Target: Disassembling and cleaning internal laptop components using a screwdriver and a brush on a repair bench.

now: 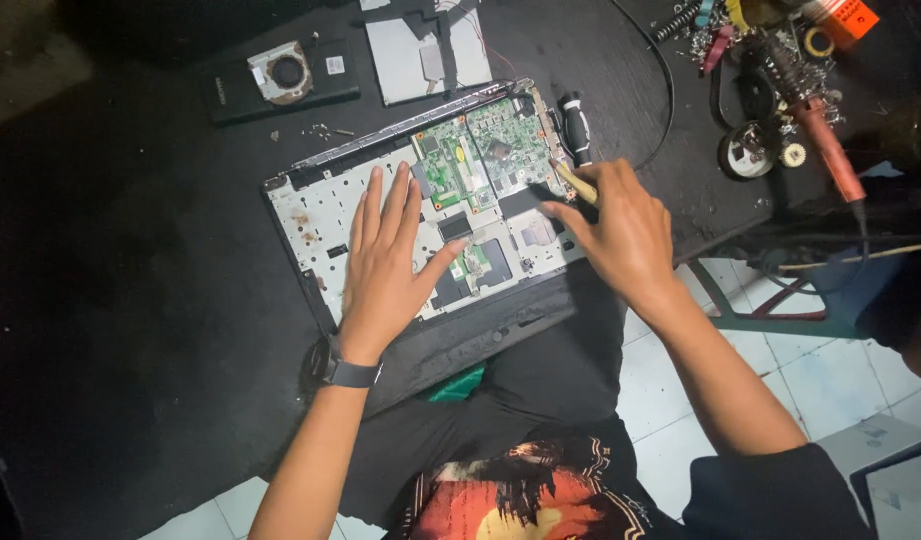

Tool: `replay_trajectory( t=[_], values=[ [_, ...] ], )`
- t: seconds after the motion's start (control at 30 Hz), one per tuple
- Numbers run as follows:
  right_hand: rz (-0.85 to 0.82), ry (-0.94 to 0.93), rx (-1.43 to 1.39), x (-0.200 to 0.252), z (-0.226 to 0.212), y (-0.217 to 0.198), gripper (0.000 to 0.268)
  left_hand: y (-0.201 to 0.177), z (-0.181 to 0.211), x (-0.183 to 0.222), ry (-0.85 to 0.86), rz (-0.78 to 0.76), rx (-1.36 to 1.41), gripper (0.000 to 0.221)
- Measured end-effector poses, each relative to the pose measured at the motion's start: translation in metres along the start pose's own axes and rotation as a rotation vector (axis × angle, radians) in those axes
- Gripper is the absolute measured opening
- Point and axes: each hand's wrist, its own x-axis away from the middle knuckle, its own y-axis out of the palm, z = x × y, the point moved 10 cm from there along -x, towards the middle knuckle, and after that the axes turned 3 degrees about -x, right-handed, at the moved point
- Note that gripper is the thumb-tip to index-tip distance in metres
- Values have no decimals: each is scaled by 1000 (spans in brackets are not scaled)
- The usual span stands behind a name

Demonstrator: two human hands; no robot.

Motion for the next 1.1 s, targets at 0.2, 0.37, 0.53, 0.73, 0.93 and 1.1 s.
replay_trajectory(
  t=[0.2, 0.37, 0.53, 0.73, 0.93, 1.1],
  values=[
    [111, -49, 67, -2, 10, 5, 38, -1, 1, -1, 3, -3, 8, 78],
    [179, -32, -53, -3, 6, -4, 35, -3, 0, -2, -12, -6, 33, 77],
    [174, -76, -299, -1, 4, -15, 34, -4, -2, -1, -23, -5, 100, 78],
    [113, -214, -484, -15, -8, -28, 69, -1, -6, -1, -53, -22, 99, 85],
    [232, -563, -369, -47, -24, -46, 15, 5, -7, 2, 14, 4, -140, 77],
    [217, -546, -646, -83, -37, -67, 39, 4, -4, 2, 36, 11, -123, 71]
  ],
)
